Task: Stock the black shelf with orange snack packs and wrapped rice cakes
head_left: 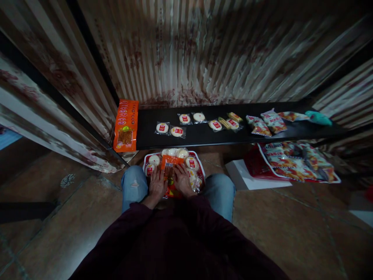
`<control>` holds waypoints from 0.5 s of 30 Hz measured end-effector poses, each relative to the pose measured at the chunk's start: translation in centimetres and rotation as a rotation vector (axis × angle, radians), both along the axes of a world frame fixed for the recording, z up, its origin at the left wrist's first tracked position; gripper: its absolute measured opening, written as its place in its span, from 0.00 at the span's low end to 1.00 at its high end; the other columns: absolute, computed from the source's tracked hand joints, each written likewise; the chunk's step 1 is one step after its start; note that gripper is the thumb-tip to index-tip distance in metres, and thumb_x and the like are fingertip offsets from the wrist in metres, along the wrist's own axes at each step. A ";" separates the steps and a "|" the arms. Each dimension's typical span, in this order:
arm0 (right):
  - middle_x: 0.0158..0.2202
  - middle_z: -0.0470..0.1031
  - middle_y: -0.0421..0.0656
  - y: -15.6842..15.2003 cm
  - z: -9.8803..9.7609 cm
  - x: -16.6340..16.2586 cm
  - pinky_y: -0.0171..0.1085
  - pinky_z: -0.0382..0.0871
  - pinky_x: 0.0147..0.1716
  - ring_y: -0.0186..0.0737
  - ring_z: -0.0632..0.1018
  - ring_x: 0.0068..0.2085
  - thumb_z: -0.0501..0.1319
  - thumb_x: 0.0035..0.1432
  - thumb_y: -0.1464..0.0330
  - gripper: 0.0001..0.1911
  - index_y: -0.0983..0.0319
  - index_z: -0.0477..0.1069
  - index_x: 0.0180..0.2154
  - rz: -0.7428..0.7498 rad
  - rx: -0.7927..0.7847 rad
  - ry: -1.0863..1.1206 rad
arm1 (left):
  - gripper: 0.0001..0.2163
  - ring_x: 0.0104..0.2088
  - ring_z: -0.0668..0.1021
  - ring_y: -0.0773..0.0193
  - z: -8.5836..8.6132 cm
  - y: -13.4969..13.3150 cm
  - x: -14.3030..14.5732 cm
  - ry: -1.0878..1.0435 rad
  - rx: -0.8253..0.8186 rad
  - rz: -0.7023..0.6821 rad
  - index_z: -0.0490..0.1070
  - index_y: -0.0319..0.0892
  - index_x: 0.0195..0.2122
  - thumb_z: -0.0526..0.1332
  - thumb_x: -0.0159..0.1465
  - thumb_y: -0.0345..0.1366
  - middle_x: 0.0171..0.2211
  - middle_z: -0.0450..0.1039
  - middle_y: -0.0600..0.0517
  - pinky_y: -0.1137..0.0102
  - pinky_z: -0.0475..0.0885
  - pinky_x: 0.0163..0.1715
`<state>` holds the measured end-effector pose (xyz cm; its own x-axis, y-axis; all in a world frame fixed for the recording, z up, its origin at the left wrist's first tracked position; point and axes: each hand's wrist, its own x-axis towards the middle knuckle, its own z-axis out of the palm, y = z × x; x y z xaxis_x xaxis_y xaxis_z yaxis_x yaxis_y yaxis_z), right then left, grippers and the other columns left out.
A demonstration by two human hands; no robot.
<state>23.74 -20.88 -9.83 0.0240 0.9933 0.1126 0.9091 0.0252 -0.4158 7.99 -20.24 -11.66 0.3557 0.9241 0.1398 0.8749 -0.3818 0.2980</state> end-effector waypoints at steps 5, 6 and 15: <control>0.61 0.65 0.52 -0.1 0.3 -0.2 0.49 0.54 0.62 0.50 0.61 0.63 0.54 0.58 0.70 0.21 0.66 0.71 0.52 0.100 -0.099 -0.062 | 0.25 0.62 0.63 0.55 0.1 -0.8 -0.3 -0.135 -0.073 0.048 0.58 0.34 0.61 0.52 0.62 0.32 0.59 0.65 0.41 0.58 0.63 0.60; 0.61 0.64 0.52 -0.1 0.3 -0.2 0.49 0.53 0.62 0.49 0.62 0.63 0.54 0.58 0.70 0.21 0.66 0.70 0.53 0.109 -0.112 -0.067 | 0.25 0.62 0.64 0.55 0.2 -0.8 -0.3 -0.178 -0.091 0.056 0.58 0.35 0.61 0.52 0.62 0.32 0.59 0.65 0.41 0.58 0.63 0.60; 0.63 0.60 0.55 0.1 0.5 -0.9 0.45 0.50 0.63 0.49 0.62 0.64 0.55 0.56 0.71 0.27 0.69 0.64 0.58 0.165 -0.171 -0.087 | 0.23 0.56 0.71 0.57 1.6 1.4 0.2 -0.691 -0.445 0.398 0.62 0.35 0.57 0.57 0.59 0.29 0.55 0.69 0.39 0.63 0.65 0.57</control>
<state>22.84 -20.76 -9.35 -0.1429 0.9877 -0.0633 0.9311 0.1125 -0.3469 8.23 -18.82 -10.07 -0.0310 0.9802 -0.1958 0.4895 0.1856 0.8520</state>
